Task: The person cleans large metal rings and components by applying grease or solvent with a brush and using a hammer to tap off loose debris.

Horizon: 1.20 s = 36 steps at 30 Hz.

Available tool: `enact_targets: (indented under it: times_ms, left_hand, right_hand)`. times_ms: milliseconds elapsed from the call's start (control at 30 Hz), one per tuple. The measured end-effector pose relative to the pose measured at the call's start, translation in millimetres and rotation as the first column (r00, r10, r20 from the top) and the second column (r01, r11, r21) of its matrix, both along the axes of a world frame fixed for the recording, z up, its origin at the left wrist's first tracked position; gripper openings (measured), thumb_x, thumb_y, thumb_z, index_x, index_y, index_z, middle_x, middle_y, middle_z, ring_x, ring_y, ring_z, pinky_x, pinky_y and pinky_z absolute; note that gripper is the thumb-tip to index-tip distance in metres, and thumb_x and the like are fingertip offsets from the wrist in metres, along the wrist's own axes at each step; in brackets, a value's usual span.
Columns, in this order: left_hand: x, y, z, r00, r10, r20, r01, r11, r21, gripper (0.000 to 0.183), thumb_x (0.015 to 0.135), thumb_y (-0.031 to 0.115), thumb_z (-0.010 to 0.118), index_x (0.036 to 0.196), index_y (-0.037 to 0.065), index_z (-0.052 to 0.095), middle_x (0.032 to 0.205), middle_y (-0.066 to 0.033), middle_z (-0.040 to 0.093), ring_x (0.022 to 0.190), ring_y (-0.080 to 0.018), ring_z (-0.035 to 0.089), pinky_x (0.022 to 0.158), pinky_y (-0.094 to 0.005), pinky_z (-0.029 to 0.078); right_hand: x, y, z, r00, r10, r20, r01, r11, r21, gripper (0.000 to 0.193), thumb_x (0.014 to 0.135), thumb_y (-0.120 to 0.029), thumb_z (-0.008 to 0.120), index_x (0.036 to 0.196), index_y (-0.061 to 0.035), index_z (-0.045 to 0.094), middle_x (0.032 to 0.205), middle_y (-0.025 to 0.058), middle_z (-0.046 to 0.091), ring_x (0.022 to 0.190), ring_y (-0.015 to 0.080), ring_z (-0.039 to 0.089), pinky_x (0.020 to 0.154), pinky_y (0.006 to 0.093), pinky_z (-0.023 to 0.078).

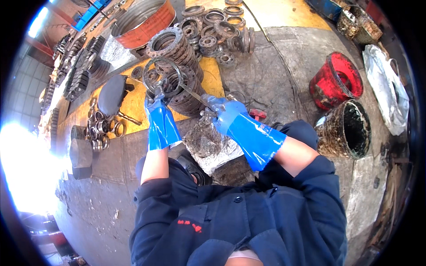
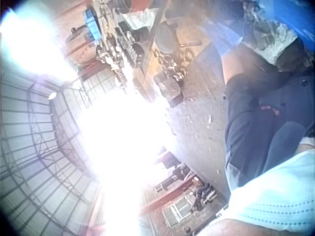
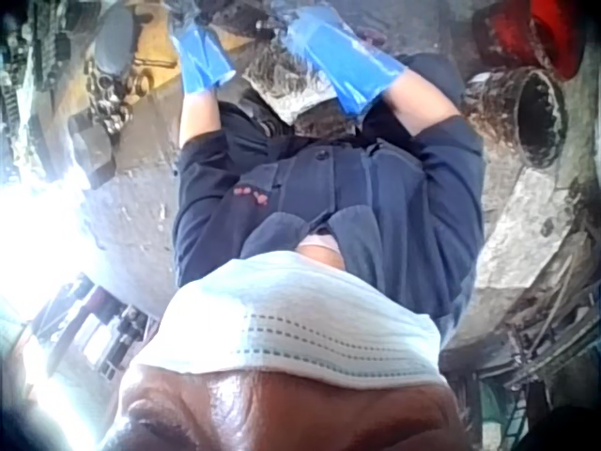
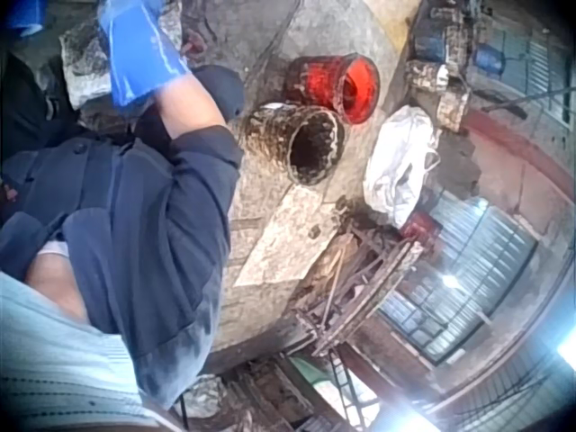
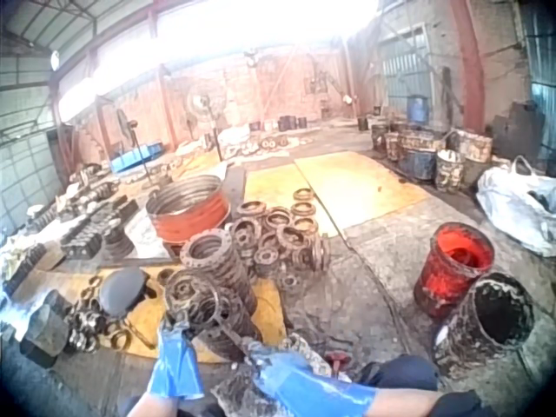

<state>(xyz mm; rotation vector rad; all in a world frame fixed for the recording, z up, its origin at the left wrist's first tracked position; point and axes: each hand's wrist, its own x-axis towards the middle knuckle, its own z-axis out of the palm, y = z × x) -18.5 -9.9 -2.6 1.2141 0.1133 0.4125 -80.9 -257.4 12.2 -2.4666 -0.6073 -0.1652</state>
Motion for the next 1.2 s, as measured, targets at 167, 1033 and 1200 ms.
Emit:
enact_targets:
  times_ms: [167, 1033, 1200]
  left_hand:
    - [-2, 7, -1, 0.999, -0.031, -0.033, 0.031, 1.000, 0.002, 0.025, 0.098, 0.014, 0.059, 0.120, 0.001, 0.063, 0.112, -0.0134, 0.070, 0.098, -0.0239, 0.069, 0.084, -0.0377, 0.060]
    - [-27, 32, 22, 0.910, -0.377, -0.170, 0.355, 0.923, -0.148, 0.033, 0.101, 0.015, 0.054, 0.126, -0.006, 0.056, 0.118, -0.0212, 0.066, 0.106, -0.0300, 0.068, 0.086, -0.0420, 0.061]
    - [-41, 41, 35, 0.867, -0.458, -0.194, 0.474, 0.880, 0.042, 0.034, 0.100, 0.013, 0.053, 0.128, -0.005, 0.058, 0.121, -0.0135, 0.067, 0.109, -0.0189, 0.066, 0.094, -0.0295, 0.054]
  right_hand:
    - [7, 0, 9, 0.993, 0.001, -0.115, -0.021, 0.984, -0.178, 0.054, 0.087, -0.025, 0.059, 0.139, -0.0209, 0.047, 0.113, 0.0131, 0.067, 0.097, 0.0345, 0.067, 0.081, 0.0459, 0.055]
    - [22, -62, 39, 0.933, 0.242, 0.268, -0.089, 0.874, -0.477, 0.047, 0.091, -0.016, 0.055, 0.137, -0.0249, 0.054, 0.084, 0.0079, 0.067, 0.071, 0.0288, 0.068, 0.058, 0.0429, 0.053]
    - [14, -76, 40, 0.925, 0.302, 0.232, -0.157, 0.858, -0.489, 0.050, 0.091, -0.013, 0.052, 0.140, -0.0245, 0.051, 0.091, 0.0062, 0.066, 0.073, 0.0260, 0.067, 0.057, 0.0422, 0.054]
